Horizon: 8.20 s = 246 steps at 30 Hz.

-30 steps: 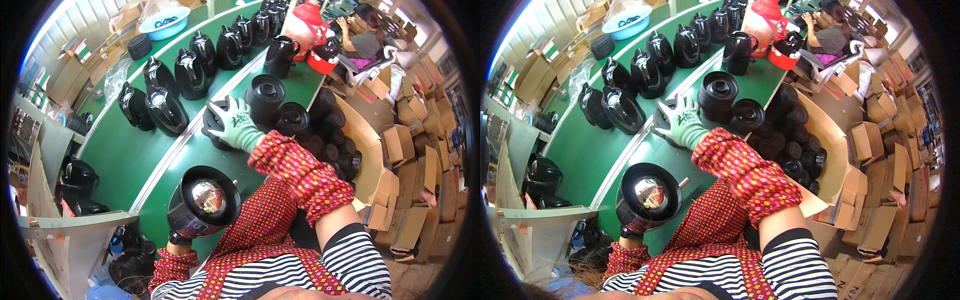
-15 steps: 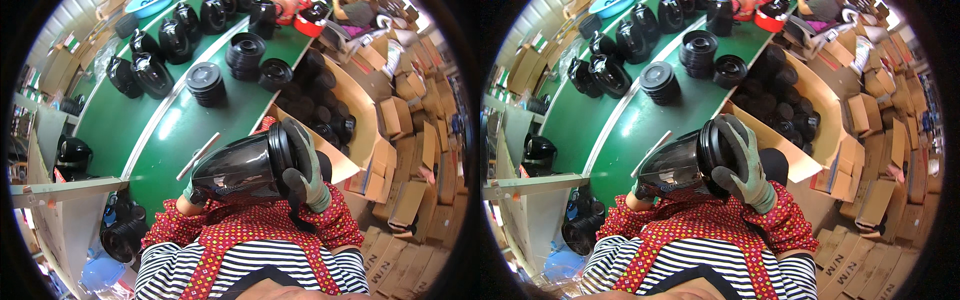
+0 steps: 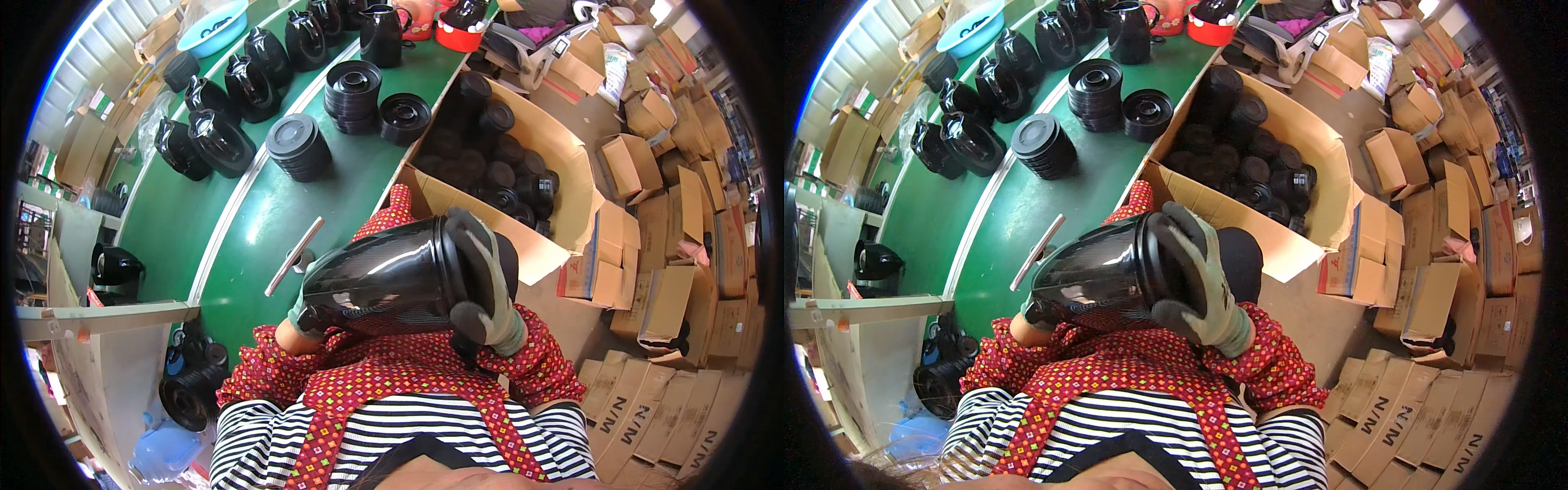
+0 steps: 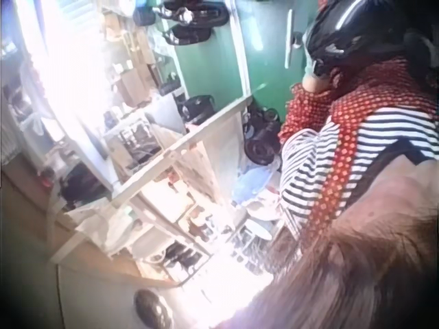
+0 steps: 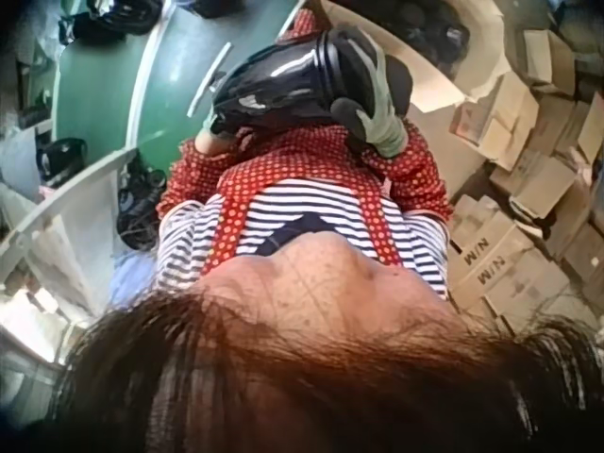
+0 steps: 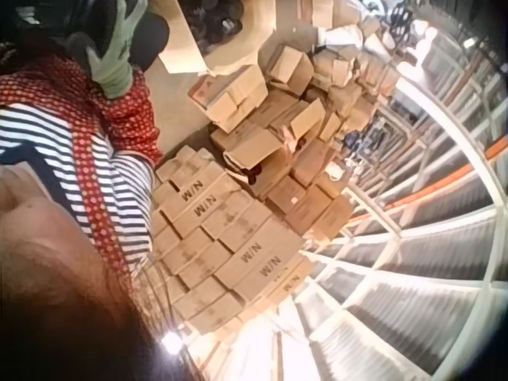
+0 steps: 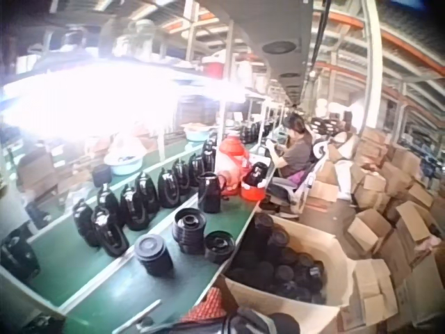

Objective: The person repeatedly picks up black plastic containers and lids from a conveyor belt and a cardboard box, inserts a metal insert into each container, and secures the lid. The person handles the items one at a time and places the assembled units back on the conveyor.

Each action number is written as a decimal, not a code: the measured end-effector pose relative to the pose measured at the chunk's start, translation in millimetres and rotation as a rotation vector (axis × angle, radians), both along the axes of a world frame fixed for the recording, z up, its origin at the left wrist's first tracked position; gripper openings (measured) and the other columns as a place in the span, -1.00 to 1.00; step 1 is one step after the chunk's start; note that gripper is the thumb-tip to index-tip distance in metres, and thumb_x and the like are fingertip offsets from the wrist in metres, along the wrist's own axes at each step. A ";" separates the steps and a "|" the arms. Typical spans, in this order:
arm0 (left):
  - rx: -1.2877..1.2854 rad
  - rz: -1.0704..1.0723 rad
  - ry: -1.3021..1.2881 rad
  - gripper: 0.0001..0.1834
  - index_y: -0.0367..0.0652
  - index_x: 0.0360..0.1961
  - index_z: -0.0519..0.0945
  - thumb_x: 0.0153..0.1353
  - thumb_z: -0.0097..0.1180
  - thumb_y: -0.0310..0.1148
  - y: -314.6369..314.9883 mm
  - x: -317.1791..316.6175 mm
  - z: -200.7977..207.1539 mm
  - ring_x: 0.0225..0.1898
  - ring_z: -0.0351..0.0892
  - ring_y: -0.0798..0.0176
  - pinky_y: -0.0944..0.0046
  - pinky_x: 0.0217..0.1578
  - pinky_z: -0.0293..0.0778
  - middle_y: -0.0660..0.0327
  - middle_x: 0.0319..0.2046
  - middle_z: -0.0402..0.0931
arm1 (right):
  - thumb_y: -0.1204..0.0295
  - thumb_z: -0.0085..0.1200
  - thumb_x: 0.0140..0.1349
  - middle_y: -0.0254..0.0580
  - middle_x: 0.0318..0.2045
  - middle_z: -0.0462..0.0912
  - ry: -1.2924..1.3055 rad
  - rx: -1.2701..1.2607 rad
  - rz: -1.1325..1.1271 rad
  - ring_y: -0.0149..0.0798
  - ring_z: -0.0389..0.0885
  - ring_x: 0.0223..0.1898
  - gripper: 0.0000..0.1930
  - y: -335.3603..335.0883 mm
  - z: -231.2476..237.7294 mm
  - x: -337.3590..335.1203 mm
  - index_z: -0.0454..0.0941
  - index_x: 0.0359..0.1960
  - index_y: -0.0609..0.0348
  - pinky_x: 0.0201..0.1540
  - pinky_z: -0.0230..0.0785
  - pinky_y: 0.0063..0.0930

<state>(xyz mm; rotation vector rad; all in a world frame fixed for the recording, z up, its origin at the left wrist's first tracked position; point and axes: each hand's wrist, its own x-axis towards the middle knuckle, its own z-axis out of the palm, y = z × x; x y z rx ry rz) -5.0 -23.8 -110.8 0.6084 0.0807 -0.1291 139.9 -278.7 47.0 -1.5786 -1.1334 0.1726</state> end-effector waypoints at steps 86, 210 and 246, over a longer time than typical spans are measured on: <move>1.705 -0.104 -0.355 -0.42 -0.12 0.48 0.39 0.59 0.02 -0.07 17.6 7.6 100.3 0.42 0.45 0.08 -0.04 0.44 0.40 0.05 0.42 0.46 | -0.22 0.17 0.41 0.21 0.61 0.12 0.292 0.359 -0.055 0.19 0.17 0.59 -0.05 -24.0 -37.1 -25.6 0.16 0.61 0.15 0.57 0.12 -0.01; 1.561 -0.121 -0.278 -0.20 -0.22 0.42 0.53 0.08 0.44 -0.52 17.2 129.9 184.8 -0.03 0.77 -0.17 0.08 0.01 0.64 -0.16 0.04 0.70 | 0.13 0.37 0.21 0.10 0.31 0.53 -0.596 -0.189 -0.137 0.21 0.42 0.43 -0.39 23.2 -10.7 130.0 0.63 0.28 0.08 0.51 0.13 0.24; 2.106 -0.435 -0.562 -0.13 -0.41 0.46 0.35 0.38 0.13 0.10 -106.3 189.6 207.1 0.43 0.24 -0.52 -0.47 0.42 0.12 -0.50 0.35 0.30 | 0.26 0.11 0.36 0.04 0.05 0.62 0.018 -0.029 0.084 0.11 0.60 0.10 -0.65 29.1 -95.4 121.4 0.58 0.06 0.20 0.23 0.38 0.08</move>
